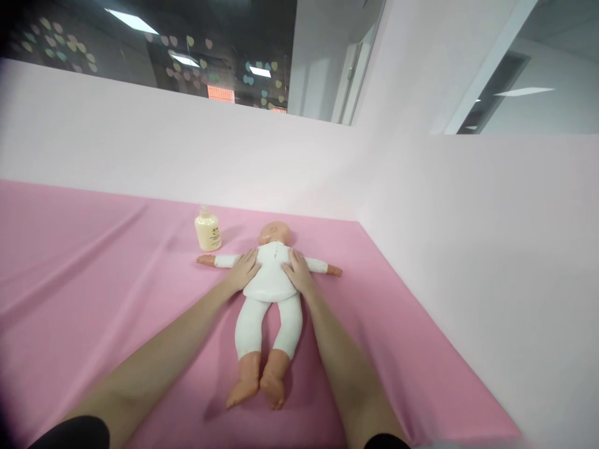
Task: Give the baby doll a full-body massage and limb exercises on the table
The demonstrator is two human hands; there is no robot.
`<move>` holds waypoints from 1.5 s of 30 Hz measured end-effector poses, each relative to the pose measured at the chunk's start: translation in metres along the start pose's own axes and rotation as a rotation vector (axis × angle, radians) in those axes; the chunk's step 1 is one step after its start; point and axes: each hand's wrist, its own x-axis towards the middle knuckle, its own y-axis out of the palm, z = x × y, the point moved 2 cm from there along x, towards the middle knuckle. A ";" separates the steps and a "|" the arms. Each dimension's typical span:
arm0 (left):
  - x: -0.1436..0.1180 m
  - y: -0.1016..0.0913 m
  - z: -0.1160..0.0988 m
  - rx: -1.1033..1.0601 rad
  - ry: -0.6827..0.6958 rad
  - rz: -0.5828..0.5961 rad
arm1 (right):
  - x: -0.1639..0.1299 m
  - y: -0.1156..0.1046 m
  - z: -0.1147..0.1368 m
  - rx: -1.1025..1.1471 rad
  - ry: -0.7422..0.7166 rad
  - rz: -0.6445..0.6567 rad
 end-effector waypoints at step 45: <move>-0.001 -0.003 0.016 0.054 -0.200 -0.117 | 0.000 -0.013 -0.016 -0.244 0.289 -0.065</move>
